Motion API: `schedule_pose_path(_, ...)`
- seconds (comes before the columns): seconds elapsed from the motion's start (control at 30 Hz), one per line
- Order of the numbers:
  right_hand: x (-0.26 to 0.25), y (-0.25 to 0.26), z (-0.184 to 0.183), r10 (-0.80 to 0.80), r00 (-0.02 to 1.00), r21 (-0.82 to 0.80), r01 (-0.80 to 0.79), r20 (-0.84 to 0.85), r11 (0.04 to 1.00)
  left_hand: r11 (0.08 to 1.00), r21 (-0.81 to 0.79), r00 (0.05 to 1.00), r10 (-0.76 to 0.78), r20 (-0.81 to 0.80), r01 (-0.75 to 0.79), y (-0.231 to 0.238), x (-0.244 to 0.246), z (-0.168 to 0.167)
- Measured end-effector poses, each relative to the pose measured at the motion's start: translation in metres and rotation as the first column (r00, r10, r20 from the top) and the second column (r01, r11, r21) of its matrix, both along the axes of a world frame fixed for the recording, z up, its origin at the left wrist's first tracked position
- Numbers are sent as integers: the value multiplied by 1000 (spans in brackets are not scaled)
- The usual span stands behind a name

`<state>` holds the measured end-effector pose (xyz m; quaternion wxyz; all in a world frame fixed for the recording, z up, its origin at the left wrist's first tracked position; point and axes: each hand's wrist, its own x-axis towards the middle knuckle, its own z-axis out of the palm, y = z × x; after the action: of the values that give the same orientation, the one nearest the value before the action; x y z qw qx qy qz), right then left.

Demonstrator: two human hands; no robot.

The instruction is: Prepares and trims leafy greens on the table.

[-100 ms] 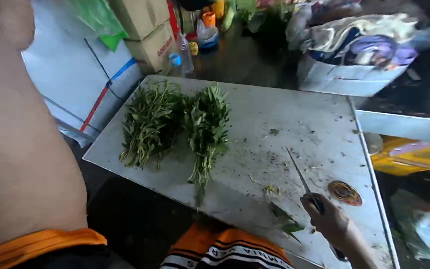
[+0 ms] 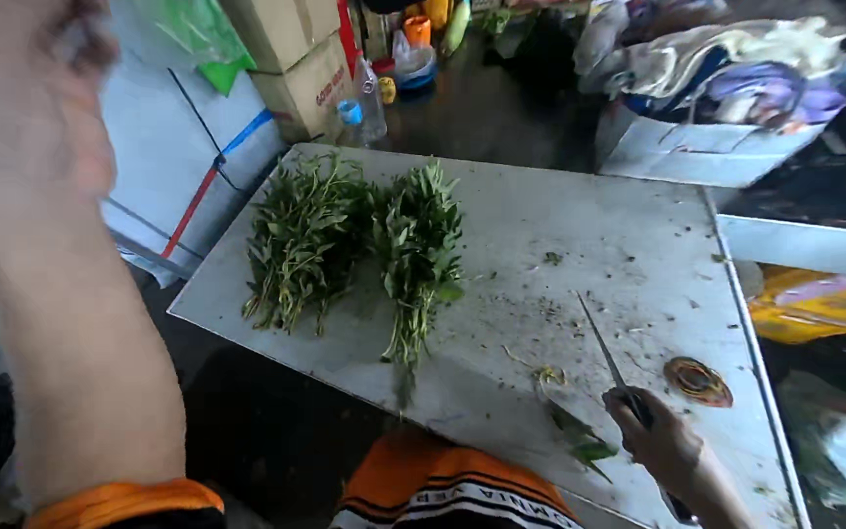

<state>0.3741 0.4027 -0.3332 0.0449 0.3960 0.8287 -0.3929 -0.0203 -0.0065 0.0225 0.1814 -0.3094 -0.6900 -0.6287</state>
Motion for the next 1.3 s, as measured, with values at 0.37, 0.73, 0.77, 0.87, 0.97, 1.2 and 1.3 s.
schedule_pose_path(0.37, -26, -27, 16, -31, 997, 77, 25, 76, 997, 541, -752, 903, 397, -165, -376, -103, 52, -326)
schedule_pose_path(0.73, -44, -25, 20, -247, 968, 286, 226, 39, 931, 723, -684, 981, 186, 54, -100, -37, 99, -285)
schedule_pose_path(0.77, -45, -23, 12, -242, 970, 298, 228, 11, 927, 742, -670, 961, 166, 221, 26, -14, 103, -290)
schedule_pose_path(0.87, -46, -20, -4, -216, 972, 324, 233, -89, 917, 708, -621, 728, 223, 648, 336, 52, 102, -316)
schedule_pose_path(0.97, -47, -17, -4, -204, 966, 317, 245, -157, 916, 674, -596, 597, 279, 752, 437, 94, 97, -333)
schedule_pose_path(1.2, -29, -6, 0, -301, 946, 156, 317, -121, 935, 943, -205, 520, 41, 853, 261, 120, 111, -282)
schedule_pose_path(1.3, -23, 5, 13, -314, 949, 112, 312, 0, 943, 918, -300, 739, 12, 673, 258, 135, 109, -239)
